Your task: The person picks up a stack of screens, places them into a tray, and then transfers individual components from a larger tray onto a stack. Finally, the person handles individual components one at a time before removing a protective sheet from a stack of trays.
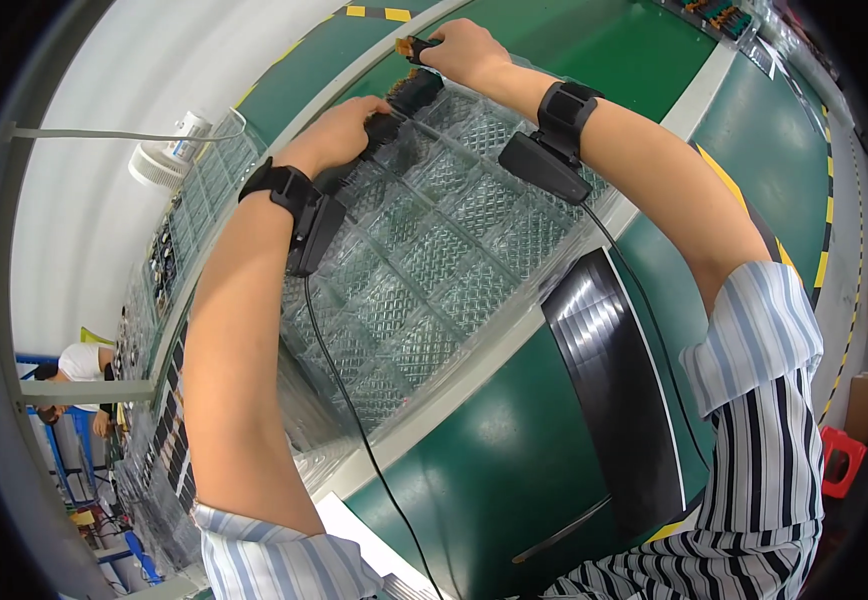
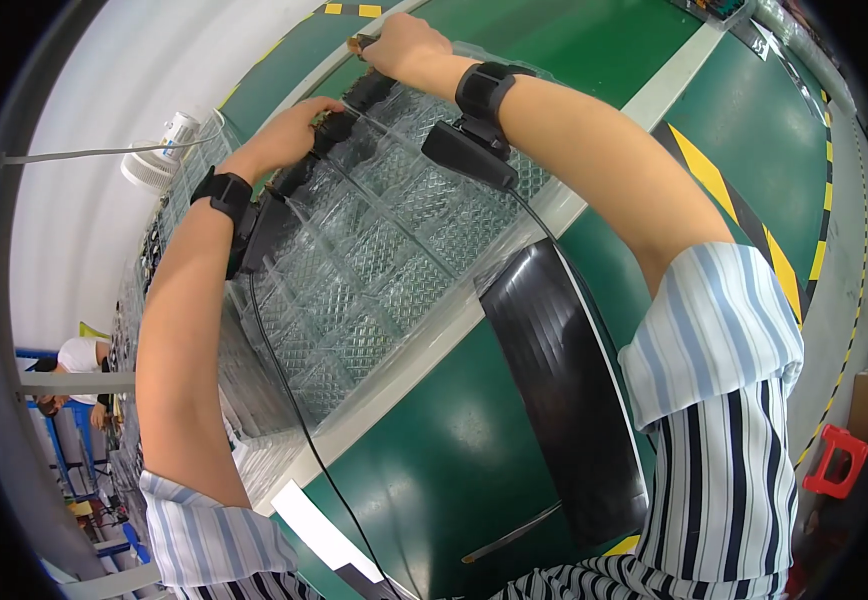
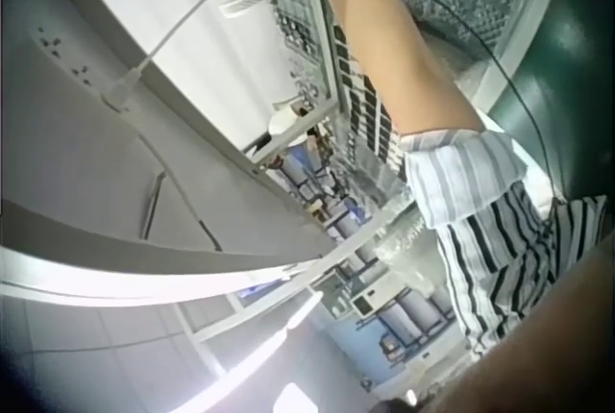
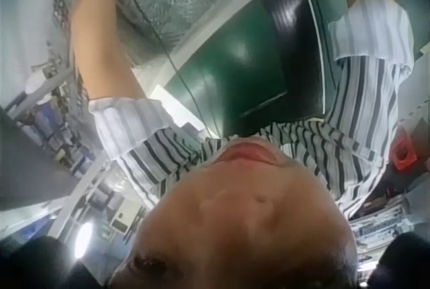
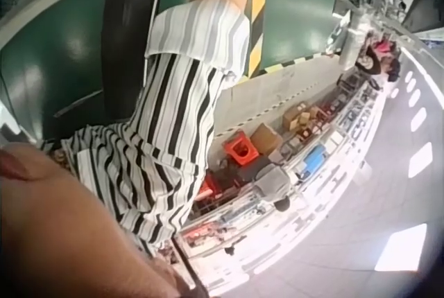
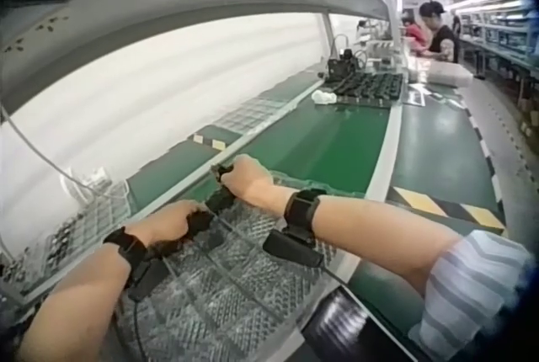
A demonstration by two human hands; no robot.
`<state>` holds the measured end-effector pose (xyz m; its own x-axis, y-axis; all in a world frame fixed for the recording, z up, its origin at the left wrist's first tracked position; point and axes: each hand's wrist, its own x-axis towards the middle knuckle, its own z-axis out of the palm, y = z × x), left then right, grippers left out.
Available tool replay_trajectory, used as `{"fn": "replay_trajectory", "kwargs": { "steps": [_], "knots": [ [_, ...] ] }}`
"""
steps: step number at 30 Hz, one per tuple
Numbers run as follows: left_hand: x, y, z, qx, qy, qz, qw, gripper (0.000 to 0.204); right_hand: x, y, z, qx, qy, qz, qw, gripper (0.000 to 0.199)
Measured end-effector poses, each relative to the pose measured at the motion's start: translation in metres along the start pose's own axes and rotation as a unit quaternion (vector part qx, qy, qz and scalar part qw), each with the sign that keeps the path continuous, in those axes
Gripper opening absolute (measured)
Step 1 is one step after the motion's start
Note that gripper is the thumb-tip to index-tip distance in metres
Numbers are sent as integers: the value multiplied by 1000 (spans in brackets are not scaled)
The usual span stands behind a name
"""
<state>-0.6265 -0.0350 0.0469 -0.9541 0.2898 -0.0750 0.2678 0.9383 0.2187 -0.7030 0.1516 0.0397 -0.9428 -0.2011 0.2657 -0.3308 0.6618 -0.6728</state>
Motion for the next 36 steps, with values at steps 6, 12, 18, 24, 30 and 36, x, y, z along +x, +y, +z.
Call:
{"fn": "replay_trajectory", "kwargs": {
  "steps": [6, 12, 18, 24, 30, 36],
  "knots": [
    [-8, -1, -12, 5, -4, -26, 1000, 53, -12, -10, 4, 13, -25, -40, 999, 39],
    [-14, -9, -31, 64, -58, 27, 996, 45, -18, -17, 7, 31, -24, -81, 996, 39],
    [-42, -15, -20, 34, -61, -3, 998, 42, -24, -27, -2, 21, -71, -67, 995, 25],
    [-59, -22, -12, 74, 14, 96, 993, 46, -36, -32, -8, 69, -76, -65, 993, 24],
    [-52, -17, -8, 87, 4, 70, 994, 46, -44, -41, -4, 81, -71, -96, 990, 26],
    [-48, -9, -13, 203, -20, 86, 975, 37, -42, -39, -1, 84, -86, -90, 989, 26]
  ]
}}
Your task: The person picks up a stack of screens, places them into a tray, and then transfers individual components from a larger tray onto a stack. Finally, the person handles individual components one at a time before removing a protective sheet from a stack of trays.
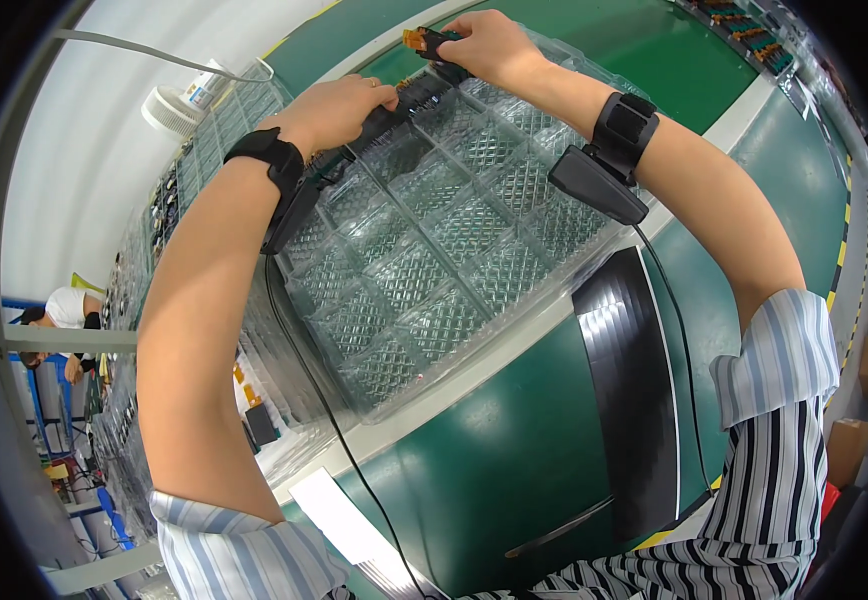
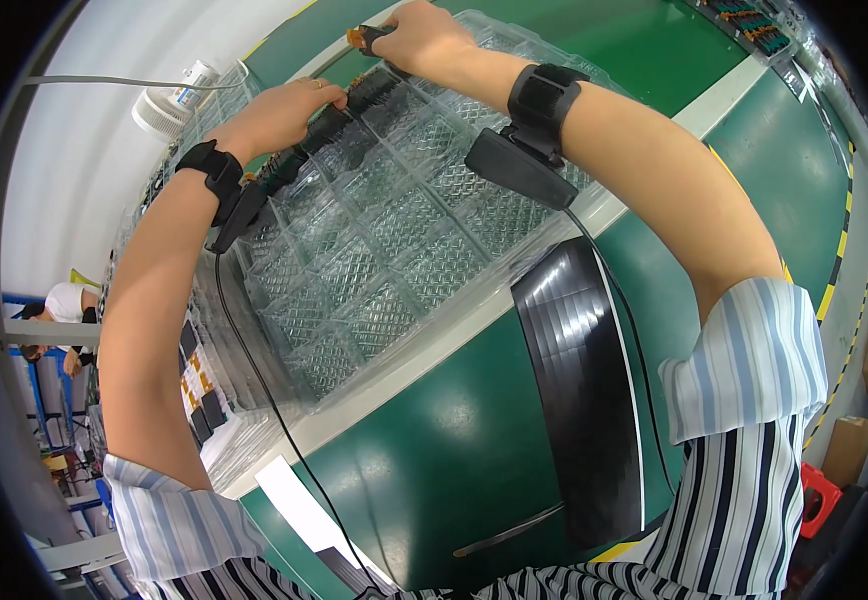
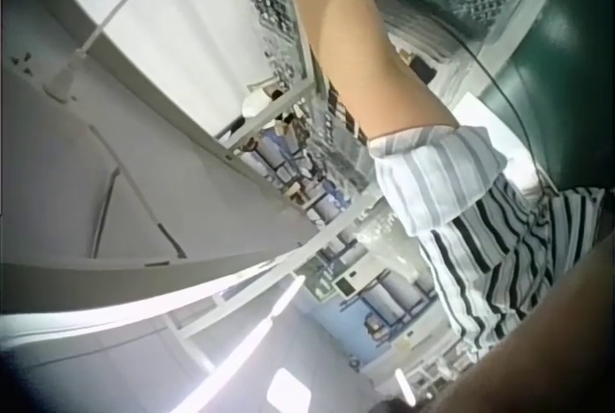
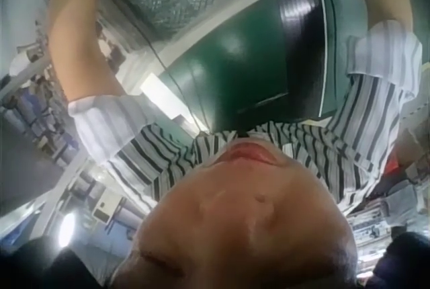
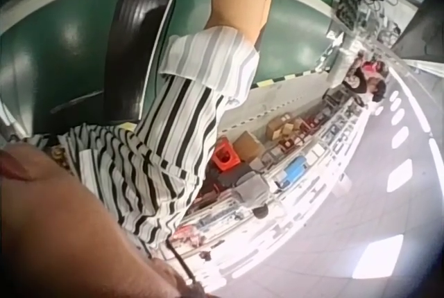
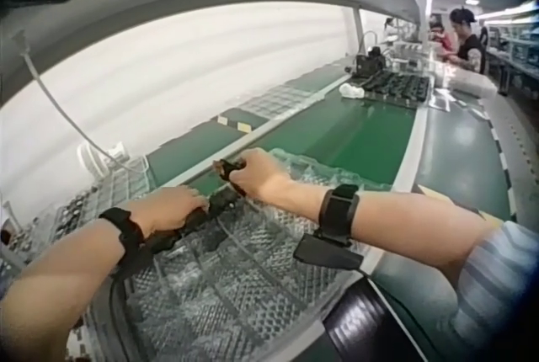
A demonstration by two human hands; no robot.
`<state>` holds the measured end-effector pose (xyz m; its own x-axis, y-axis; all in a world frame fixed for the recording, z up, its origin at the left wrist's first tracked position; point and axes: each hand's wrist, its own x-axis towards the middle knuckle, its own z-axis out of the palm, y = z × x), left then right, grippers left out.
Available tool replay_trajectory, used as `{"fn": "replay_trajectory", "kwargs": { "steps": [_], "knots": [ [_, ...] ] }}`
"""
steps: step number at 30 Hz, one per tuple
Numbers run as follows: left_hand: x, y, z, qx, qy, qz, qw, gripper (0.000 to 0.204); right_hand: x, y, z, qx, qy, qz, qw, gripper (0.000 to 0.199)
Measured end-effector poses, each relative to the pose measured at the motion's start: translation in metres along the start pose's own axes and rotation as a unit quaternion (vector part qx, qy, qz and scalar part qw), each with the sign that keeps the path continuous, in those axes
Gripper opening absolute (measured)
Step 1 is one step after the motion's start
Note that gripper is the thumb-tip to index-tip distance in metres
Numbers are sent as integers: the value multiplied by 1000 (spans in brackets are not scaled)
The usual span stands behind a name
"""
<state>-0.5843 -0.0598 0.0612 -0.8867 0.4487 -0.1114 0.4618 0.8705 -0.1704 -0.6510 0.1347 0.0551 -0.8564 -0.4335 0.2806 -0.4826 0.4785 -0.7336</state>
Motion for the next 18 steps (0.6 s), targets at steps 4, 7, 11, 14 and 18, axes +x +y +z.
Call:
{"fn": "replay_trajectory", "kwargs": {
  "steps": [4, 7, 11, 14, 18],
  "knots": [
    [6, 6, -4, 61, 3, -19, 998, 37, 6, 15, 1, 43, 8, -12, 999, 26],
    [14, 11, -4, 57, 57, -14, 997, 39, 17, 35, 10, -34, 64, -40, 997, 38],
    [30, 7, 14, 36, 169, 42, 984, 44, 20, 36, 16, -43, 51, -11, 998, 37],
    [42, 4, 24, 53, 197, 93, 975, 48, 21, 36, 16, -27, 65, -19, 997, 37],
    [51, 4, 19, -6, 91, 51, 994, 48, 8, 15, 10, -28, 71, -17, 997, 27]
  ]
}}
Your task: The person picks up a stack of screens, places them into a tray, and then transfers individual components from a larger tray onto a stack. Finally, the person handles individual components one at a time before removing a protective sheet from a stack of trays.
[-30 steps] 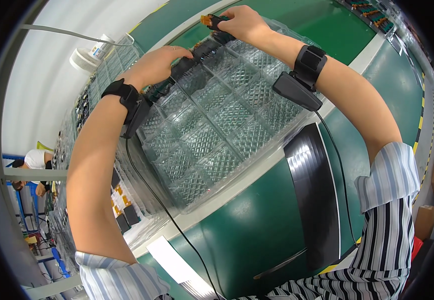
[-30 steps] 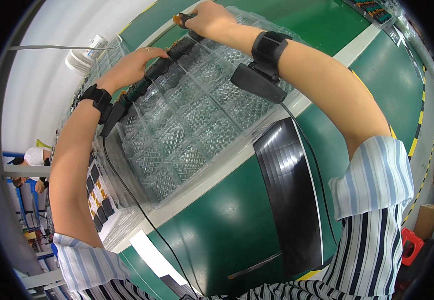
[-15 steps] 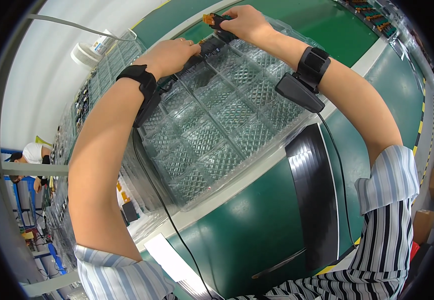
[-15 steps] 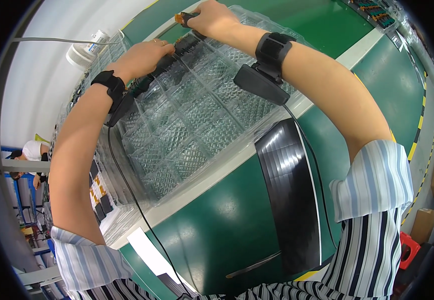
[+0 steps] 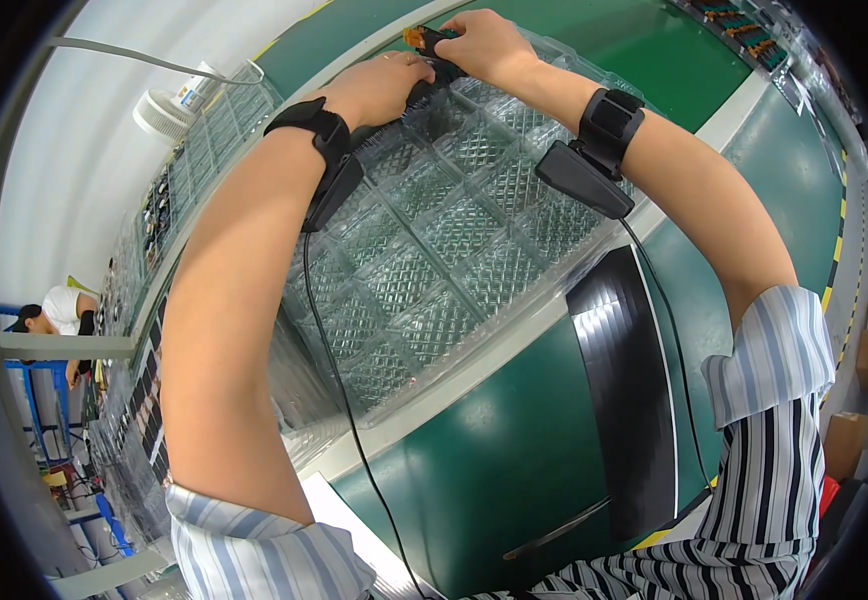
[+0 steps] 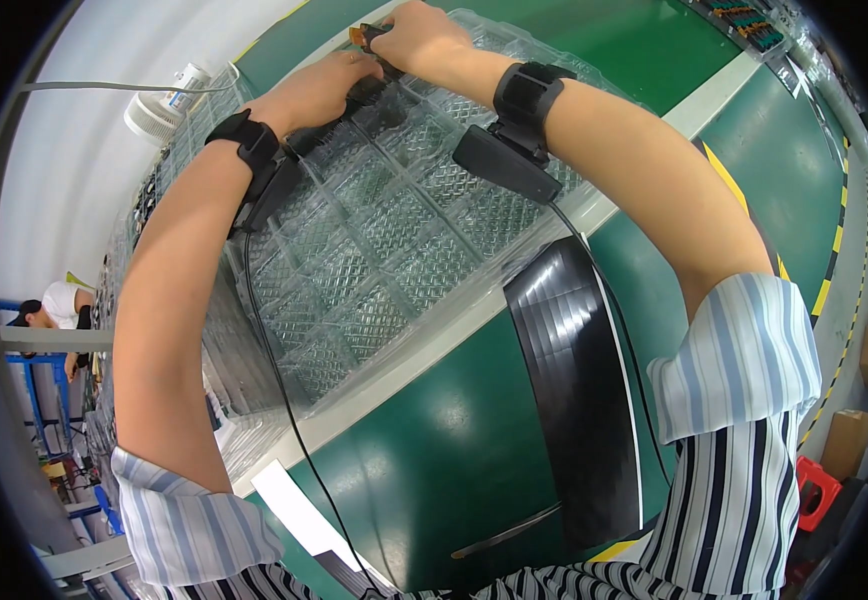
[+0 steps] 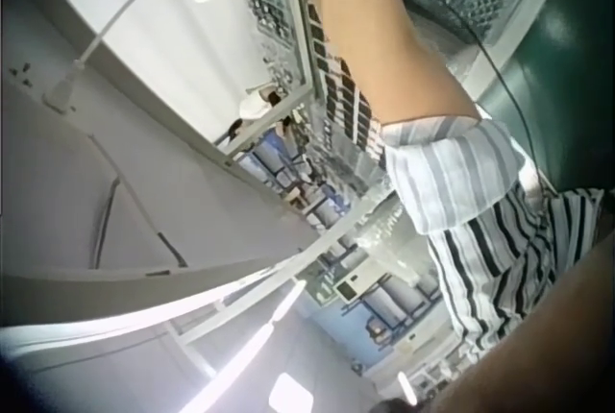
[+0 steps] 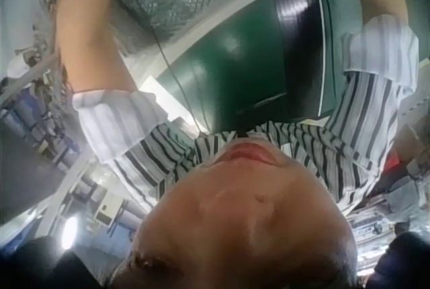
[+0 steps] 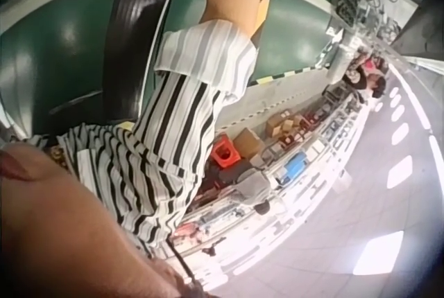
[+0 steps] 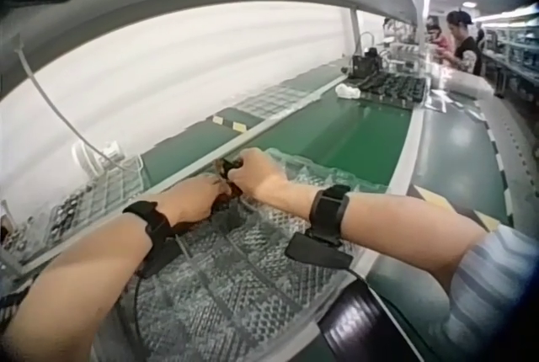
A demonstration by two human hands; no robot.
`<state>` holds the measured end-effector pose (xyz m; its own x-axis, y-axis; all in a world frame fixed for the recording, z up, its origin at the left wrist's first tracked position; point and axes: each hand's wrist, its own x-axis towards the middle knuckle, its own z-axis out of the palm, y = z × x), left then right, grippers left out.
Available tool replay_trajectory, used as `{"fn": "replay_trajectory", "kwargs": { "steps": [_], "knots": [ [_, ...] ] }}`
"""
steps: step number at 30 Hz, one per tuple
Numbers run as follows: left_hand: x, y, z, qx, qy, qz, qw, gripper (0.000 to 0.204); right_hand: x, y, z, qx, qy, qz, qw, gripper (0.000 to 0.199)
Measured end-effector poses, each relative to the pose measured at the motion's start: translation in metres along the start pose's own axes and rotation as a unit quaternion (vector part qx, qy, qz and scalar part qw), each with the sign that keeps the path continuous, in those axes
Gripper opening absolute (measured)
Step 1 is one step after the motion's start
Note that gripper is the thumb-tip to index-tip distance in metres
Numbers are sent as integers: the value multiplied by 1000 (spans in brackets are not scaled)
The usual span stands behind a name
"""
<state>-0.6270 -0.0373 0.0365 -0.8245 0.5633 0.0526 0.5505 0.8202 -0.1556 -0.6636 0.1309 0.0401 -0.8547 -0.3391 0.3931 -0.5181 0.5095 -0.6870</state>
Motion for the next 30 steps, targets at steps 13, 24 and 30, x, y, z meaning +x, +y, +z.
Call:
{"fn": "replay_trajectory", "kwargs": {
  "steps": [13, 24, 30],
  "knots": [
    [-5, -10, 17, -222, 18, -84, 971, 41, -44, 29, -39, -32, 6, -67, 997, 33],
    [1, -6, 8, -258, -25, -118, 958, 47, -86, 24, -16, -82, -99, -111, 985, 19],
    [7, -7, 7, -187, 1, -73, 980, 48, -90, 21, -16, -263, -35, -331, 906, 14]
  ]
}}
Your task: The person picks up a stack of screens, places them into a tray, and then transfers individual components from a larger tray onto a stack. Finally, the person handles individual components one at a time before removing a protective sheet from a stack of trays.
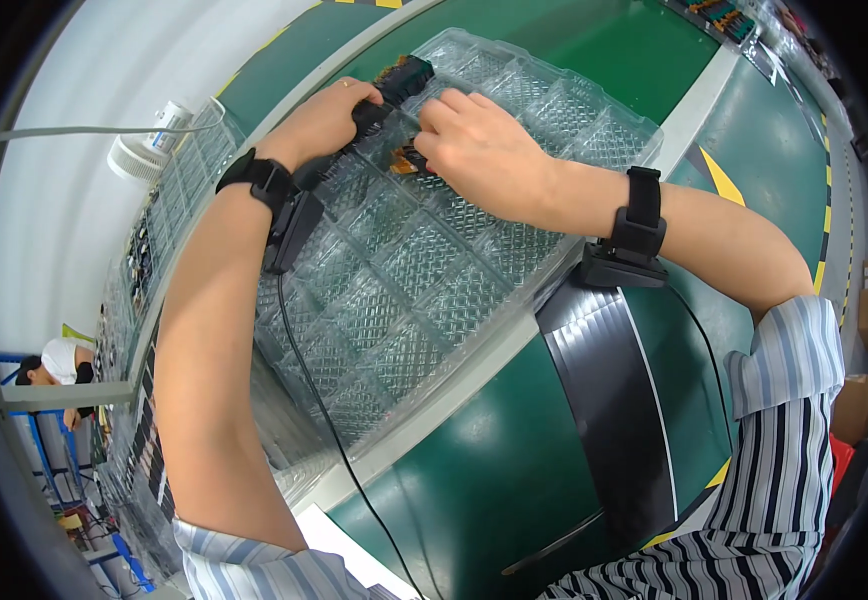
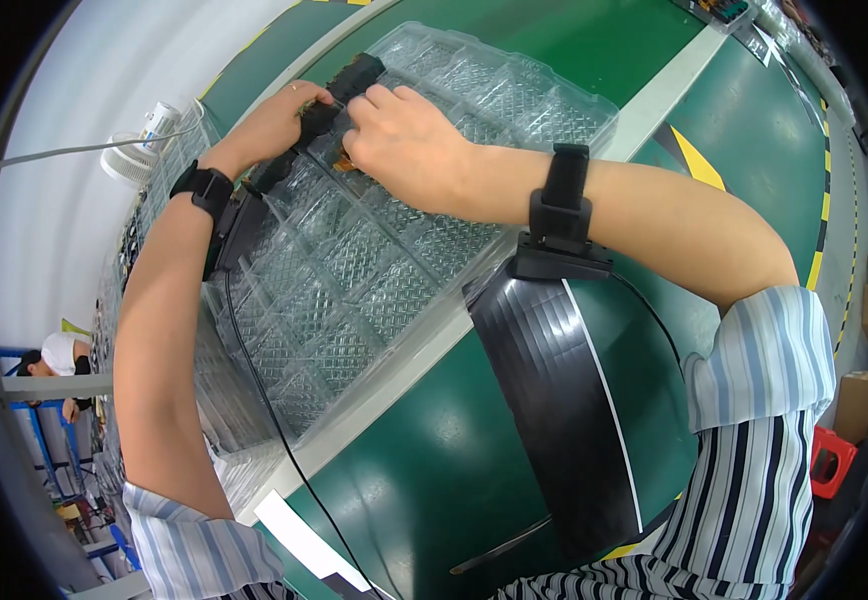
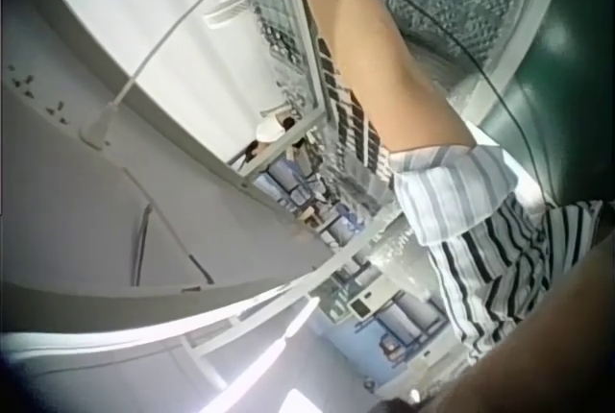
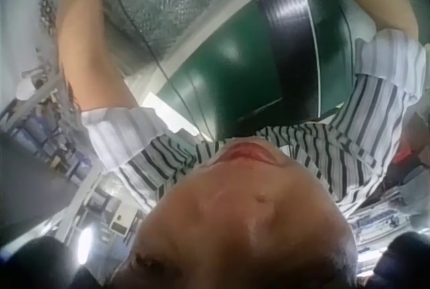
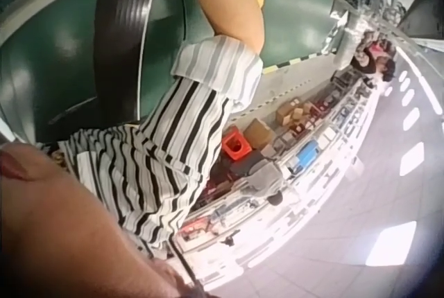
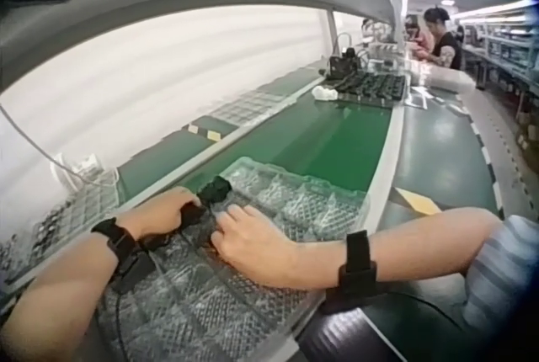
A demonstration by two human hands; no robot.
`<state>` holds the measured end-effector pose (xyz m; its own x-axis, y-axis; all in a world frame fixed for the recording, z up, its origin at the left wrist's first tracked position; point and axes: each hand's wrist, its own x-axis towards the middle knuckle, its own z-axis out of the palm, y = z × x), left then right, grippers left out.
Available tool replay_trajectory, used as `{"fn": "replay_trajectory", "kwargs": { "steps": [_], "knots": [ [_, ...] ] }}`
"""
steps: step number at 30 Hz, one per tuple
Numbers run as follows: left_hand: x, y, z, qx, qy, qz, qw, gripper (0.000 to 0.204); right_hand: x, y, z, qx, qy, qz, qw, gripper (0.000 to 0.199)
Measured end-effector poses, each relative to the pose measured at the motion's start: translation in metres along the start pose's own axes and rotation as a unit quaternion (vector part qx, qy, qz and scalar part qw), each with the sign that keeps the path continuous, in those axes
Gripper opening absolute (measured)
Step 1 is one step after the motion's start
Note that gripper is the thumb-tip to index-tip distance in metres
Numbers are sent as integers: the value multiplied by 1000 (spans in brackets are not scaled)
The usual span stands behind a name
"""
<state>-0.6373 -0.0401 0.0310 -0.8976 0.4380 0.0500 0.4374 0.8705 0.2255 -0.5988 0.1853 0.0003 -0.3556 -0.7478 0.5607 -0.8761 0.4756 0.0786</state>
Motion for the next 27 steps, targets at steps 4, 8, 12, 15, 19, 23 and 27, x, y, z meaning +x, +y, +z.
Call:
{"fn": "replay_trajectory", "kwargs": {
  "steps": [4, 8, 12, 15, 19, 23, 27],
  "knots": [
    [-2, -5, -9, 33, 43, -16, 998, 46, 4, -6, -6, -5, -45, -12, 999, 13],
    [-20, -27, -61, 39, 87, -13, 995, 41, 4, -2, -6, 45, -48, 16, 998, 12],
    [-64, -34, -101, 36, -30, -96, 994, 39, 4, 1, -3, 46, -50, 7, 998, 15],
    [-105, -30, -104, 26, -106, -138, 984, 40, 7, 0, -19, 83, -33, 30, 996, 19],
    [-146, -16, -78, 36, -170, -122, 977, 39, 24, -3, -42, 154, -70, 122, 978, 23],
    [-158, -9, -63, 88, -190, -136, 968, 40, 45, -2, -35, 193, -39, 171, 965, 25],
    [-159, -10, -56, 121, -195, -159, 960, 40, 74, 5, -18, 192, -53, 215, 956, 27]
  ]
}}
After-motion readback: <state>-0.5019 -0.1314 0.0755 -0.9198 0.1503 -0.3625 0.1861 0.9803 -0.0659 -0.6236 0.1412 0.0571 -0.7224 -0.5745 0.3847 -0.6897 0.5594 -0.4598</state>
